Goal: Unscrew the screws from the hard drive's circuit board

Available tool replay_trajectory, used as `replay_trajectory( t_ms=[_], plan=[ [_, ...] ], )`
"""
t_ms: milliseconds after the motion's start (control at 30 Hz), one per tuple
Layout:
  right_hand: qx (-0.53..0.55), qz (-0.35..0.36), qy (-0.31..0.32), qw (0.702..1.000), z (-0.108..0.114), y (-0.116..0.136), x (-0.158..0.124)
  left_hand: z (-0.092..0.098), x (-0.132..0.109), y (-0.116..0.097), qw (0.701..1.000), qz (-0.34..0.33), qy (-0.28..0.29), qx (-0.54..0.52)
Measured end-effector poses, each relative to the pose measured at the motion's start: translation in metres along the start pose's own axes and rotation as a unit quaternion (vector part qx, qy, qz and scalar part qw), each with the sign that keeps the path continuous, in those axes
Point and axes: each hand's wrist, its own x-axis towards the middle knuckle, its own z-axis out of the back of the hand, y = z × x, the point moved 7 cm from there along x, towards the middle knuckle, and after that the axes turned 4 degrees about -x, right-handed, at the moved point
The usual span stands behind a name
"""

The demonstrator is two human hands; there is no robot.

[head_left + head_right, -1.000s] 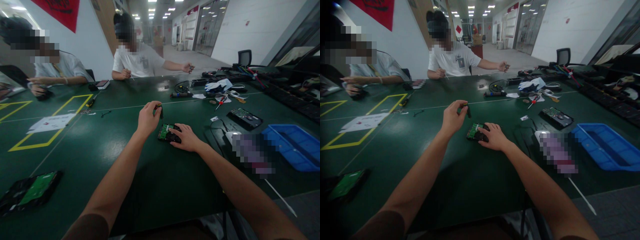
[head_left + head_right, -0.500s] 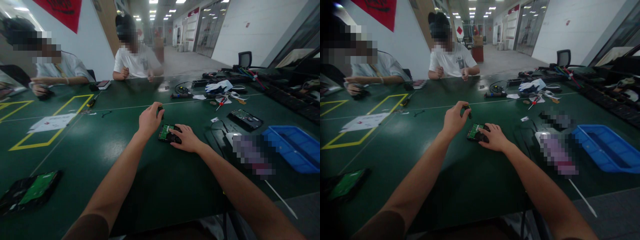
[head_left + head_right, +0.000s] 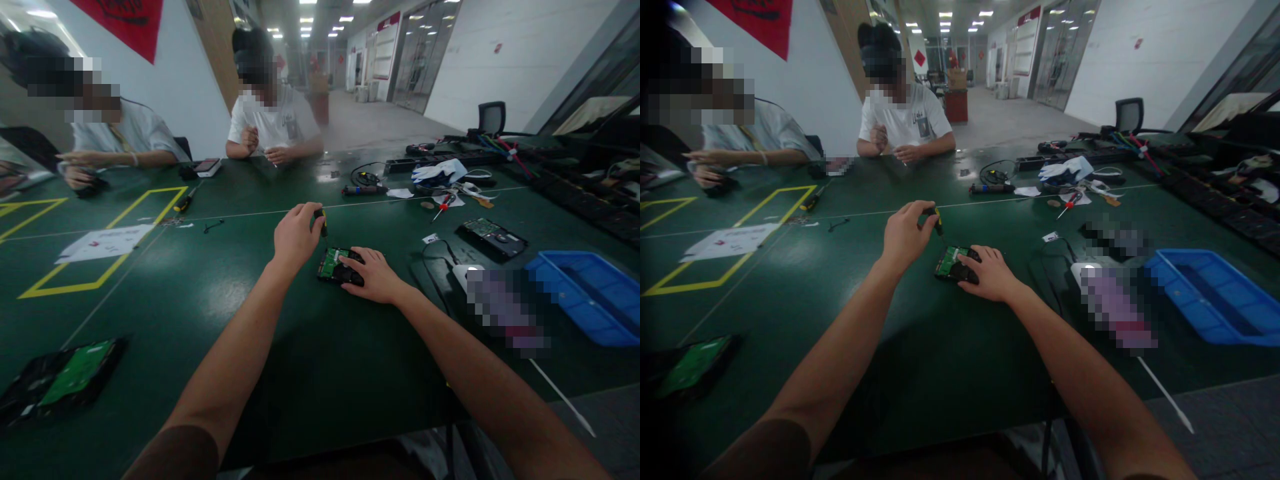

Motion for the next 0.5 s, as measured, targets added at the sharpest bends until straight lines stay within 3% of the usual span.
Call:
replay_trajectory(
  t_ms=[500],
  plan=[
    [-0.010, 0.003, -0.004, 1.000, 0.0016, 0.0018, 0.0002, -0.0077, 0.0001, 0.0027, 0.999, 0.013, 0.026, -0.036]
  ],
)
